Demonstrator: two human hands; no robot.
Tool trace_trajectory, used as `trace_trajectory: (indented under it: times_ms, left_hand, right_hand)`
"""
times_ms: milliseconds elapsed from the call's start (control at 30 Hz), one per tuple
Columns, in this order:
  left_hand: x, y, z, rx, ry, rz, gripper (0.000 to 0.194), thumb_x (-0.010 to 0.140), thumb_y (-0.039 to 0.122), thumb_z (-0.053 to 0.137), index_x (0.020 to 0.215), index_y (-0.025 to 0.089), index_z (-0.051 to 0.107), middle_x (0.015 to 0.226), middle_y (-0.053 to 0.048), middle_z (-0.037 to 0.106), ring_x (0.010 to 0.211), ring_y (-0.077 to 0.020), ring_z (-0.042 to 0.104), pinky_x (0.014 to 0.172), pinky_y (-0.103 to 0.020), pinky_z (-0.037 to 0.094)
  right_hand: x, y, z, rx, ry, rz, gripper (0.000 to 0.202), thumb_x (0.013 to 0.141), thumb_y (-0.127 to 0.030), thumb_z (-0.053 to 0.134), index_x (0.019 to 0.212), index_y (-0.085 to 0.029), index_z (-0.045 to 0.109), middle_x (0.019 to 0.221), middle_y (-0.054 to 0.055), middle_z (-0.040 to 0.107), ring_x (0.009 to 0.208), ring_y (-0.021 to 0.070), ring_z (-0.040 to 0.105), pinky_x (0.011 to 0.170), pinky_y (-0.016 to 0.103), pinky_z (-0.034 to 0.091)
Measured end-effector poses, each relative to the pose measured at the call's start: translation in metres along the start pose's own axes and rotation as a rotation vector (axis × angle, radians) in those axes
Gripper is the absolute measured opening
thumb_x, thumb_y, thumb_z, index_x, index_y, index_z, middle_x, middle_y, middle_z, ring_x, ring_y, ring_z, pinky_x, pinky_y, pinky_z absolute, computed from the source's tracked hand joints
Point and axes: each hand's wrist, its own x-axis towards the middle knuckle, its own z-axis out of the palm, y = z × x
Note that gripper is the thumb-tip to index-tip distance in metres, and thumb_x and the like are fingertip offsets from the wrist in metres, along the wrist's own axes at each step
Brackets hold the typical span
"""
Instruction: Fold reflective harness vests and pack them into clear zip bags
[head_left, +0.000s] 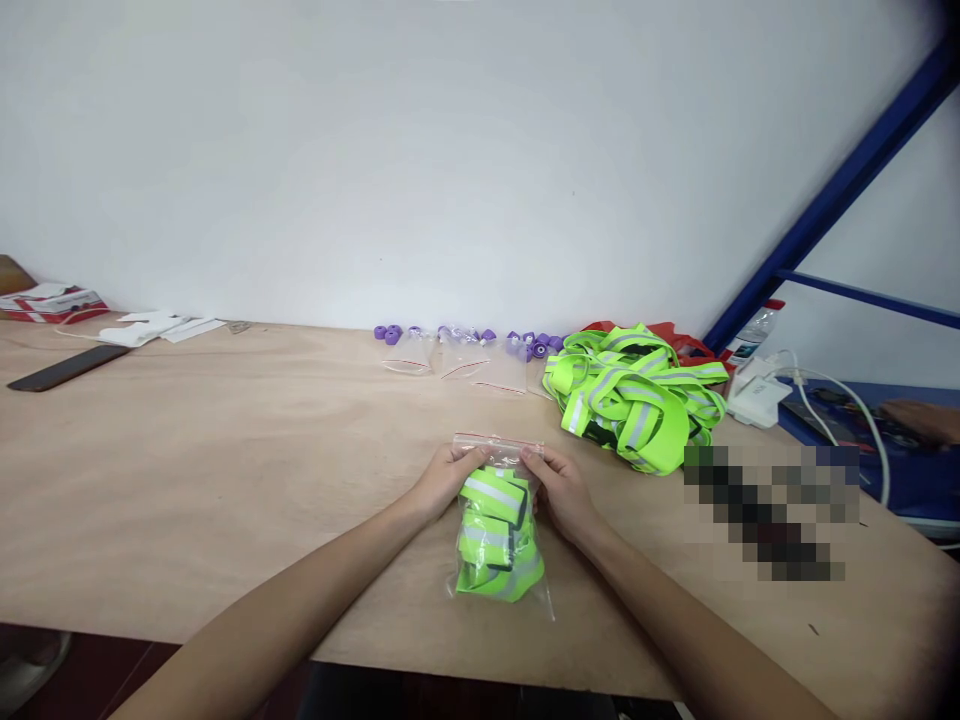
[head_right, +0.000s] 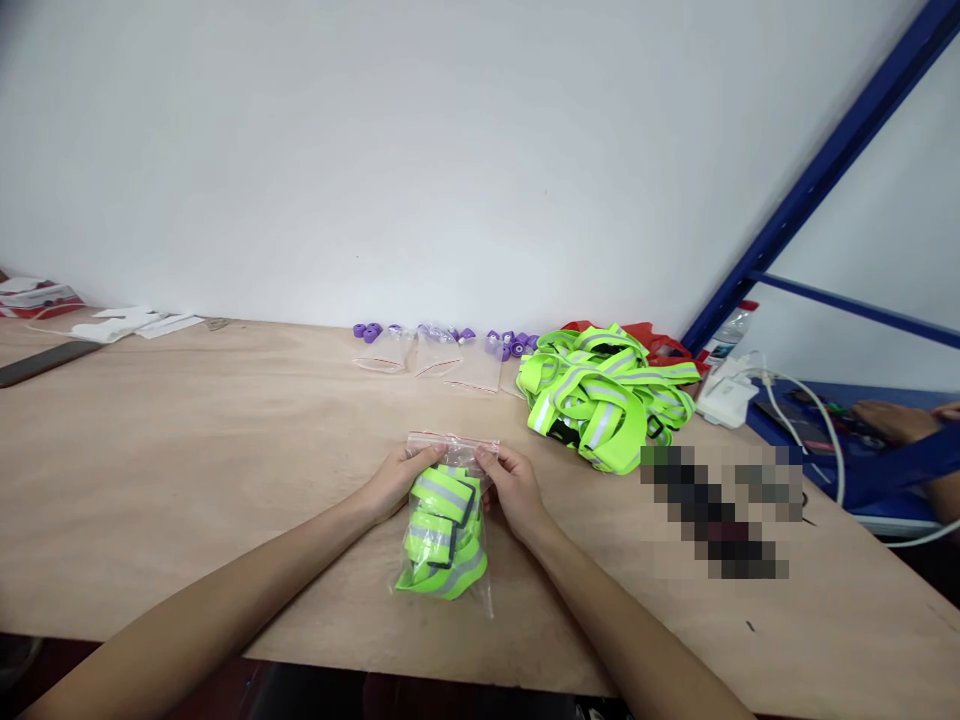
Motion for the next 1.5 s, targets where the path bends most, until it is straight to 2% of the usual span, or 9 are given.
trace_trajectory:
  times_ms: [167, 233, 400, 533, 900, 1100, 1333, 1500]
  left_hand:
    - [0.0, -0.001, 0.006, 0.041, 0.141, 0.081, 0.045, 0.07, 0.053, 0.081, 0.084, 0.012, 0.072, 0.08, -0.007, 0.075, 0.07, -0.0202, 0.067, 0.066, -0.029, 0.05]
    - [0.0, 0.0, 0.008, 0.046, 0.162, 0.085, 0.045, 0.068, 0.053, 0.082, 0.081, 0.012, 0.071, 0.078, -0.007, 0.074, 0.069, -0.0202, 0.066, 0.065, -0.029, 0.05]
    - [-0.002, 0.002, 0.013, 0.106, 0.155, 0.11, 0.046, 0.068, 0.054, 0.08, 0.08, 0.011, 0.072, 0.076, -0.007, 0.074, 0.068, -0.0206, 0.066, 0.064, -0.029, 0.051]
    - [-0.002, 0.0, 0.014, 0.144, 0.16, 0.098, 0.044, 0.069, 0.054, 0.079, 0.078, 0.011, 0.073, 0.073, -0.007, 0.074, 0.066, -0.0204, 0.066, 0.062, -0.029, 0.05]
    - [-0.003, 0.001, 0.016, 0.089, 0.156, 0.037, 0.04, 0.065, 0.049, 0.084, 0.075, 0.012, 0.074, 0.075, -0.007, 0.075, 0.066, -0.0197, 0.066, 0.061, -0.027, 0.049]
    - [-0.004, 0.0, 0.016, 0.085, 0.172, 0.039, 0.042, 0.068, 0.052, 0.081, 0.075, 0.012, 0.073, 0.075, -0.007, 0.075, 0.067, -0.0201, 0.067, 0.062, -0.028, 0.05]
    - [-0.004, -0.002, 0.013, 0.078, 0.135, 0.029, 0.043, 0.067, 0.052, 0.083, 0.079, 0.011, 0.075, 0.076, -0.008, 0.075, 0.069, -0.0224, 0.068, 0.063, -0.03, 0.051]
    - [-0.004, -0.002, 0.015, 0.056, 0.145, 0.014, 0.045, 0.063, 0.052, 0.086, 0.077, 0.011, 0.075, 0.075, -0.008, 0.075, 0.065, -0.0195, 0.067, 0.061, -0.027, 0.05]
  right_hand:
    - [-0.001, -0.004, 0.002, -0.028, 0.01, 0.007, 0.038, 0.076, -0.058, 0.073, 0.075, -0.022, 0.06, 0.052, -0.005, 0.053, 0.039, 0.0117, 0.044, 0.036, 0.026, 0.035]
    - [-0.001, -0.005, 0.002, -0.033, 0.005, 0.022, 0.039, 0.075, -0.059, 0.072, 0.075, -0.022, 0.059, 0.051, -0.006, 0.052, 0.038, 0.0114, 0.042, 0.035, 0.025, 0.033]
    - [-0.001, -0.007, 0.005, -0.067, 0.017, -0.002, 0.044, 0.069, -0.061, 0.077, 0.075, -0.02, 0.062, 0.056, -0.005, 0.053, 0.046, 0.0114, 0.043, 0.041, 0.024, 0.033]
    - [-0.004, -0.009, 0.008, -0.058, -0.015, 0.003, 0.044, 0.068, -0.059, 0.078, 0.07, -0.019, 0.06, 0.057, -0.004, 0.052, 0.052, 0.0116, 0.043, 0.048, 0.024, 0.033]
    - [-0.007, -0.011, 0.011, -0.019, -0.05, 0.006, 0.045, 0.069, -0.061, 0.077, 0.069, -0.02, 0.059, 0.055, -0.006, 0.046, 0.05, 0.0099, 0.036, 0.048, 0.024, 0.028]
    - [-0.007, -0.011, 0.011, -0.054, -0.055, -0.019, 0.044, 0.072, -0.06, 0.076, 0.069, -0.019, 0.06, 0.056, -0.006, 0.046, 0.052, 0.0104, 0.036, 0.049, 0.024, 0.029]
    - [-0.007, -0.01, 0.01, -0.057, -0.057, -0.036, 0.043, 0.072, -0.058, 0.077, 0.071, -0.018, 0.061, 0.059, -0.004, 0.05, 0.056, 0.0109, 0.04, 0.051, 0.024, 0.029]
    - [-0.008, -0.01, 0.01, -0.064, -0.057, -0.026, 0.044, 0.071, -0.059, 0.078, 0.07, -0.019, 0.059, 0.057, -0.005, 0.05, 0.055, 0.0109, 0.04, 0.052, 0.024, 0.029]
